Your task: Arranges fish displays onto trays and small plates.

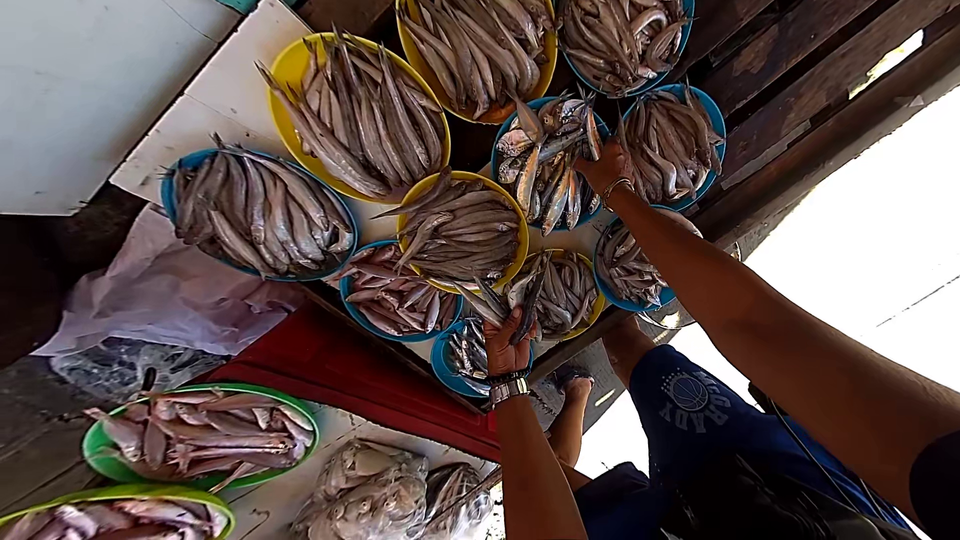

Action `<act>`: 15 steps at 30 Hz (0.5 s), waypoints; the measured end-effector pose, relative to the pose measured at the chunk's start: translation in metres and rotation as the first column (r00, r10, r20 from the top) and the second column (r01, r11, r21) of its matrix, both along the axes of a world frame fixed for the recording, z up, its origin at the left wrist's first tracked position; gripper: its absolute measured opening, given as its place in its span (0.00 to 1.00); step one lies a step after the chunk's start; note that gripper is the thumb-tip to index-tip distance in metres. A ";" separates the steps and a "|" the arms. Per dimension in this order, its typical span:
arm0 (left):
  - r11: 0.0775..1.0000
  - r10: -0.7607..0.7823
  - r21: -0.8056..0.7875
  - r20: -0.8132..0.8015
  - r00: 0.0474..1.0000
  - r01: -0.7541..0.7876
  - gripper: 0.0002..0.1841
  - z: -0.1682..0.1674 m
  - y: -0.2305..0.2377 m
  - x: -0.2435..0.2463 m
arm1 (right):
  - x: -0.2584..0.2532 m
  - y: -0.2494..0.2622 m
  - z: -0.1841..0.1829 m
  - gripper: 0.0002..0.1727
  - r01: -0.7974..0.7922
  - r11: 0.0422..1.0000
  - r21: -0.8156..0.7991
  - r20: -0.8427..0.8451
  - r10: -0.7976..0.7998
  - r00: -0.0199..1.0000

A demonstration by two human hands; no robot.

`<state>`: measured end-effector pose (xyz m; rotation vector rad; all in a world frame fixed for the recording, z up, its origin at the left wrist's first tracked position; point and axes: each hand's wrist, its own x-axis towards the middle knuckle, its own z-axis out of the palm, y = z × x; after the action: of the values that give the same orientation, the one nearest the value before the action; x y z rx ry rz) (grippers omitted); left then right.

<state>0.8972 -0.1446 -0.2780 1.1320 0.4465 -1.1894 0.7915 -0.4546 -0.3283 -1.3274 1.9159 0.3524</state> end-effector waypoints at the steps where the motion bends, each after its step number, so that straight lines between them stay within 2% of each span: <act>1: 1.000 -0.002 -0.001 -0.006 1.000 0.002 0.12 0.000 0.002 0.000 | -0.001 -0.001 0.001 0.44 -0.013 1.000 0.001 0.005 0.013 1.000; 4: 1.000 0.003 -0.002 -0.021 1.000 -0.003 0.13 0.000 0.004 0.001 | -0.009 -0.004 0.006 0.41 -0.101 0.994 0.034 -0.008 0.101 0.995; 8: 1.000 0.016 -0.015 -0.025 1.000 -0.017 0.14 0.001 0.006 0.002 | -0.014 -0.002 0.009 0.43 -0.211 0.977 0.025 -0.093 0.213 0.973; 10: 1.000 0.005 -0.026 -0.026 1.000 -0.005 0.14 0.001 0.009 0.003 | -0.017 0.000 0.014 0.45 -0.228 0.974 0.016 -0.117 0.228 0.967; 15: 1.000 0.016 -0.005 -0.033 0.999 -0.016 0.12 -0.001 0.012 -0.001 | -0.022 0.024 0.020 0.40 -0.233 0.973 0.005 -0.113 0.232 0.966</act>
<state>0.8957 -0.1322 -0.2791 1.1038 0.4770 -1.1961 0.7690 -0.4306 -0.3086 -1.5726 1.8575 0.5471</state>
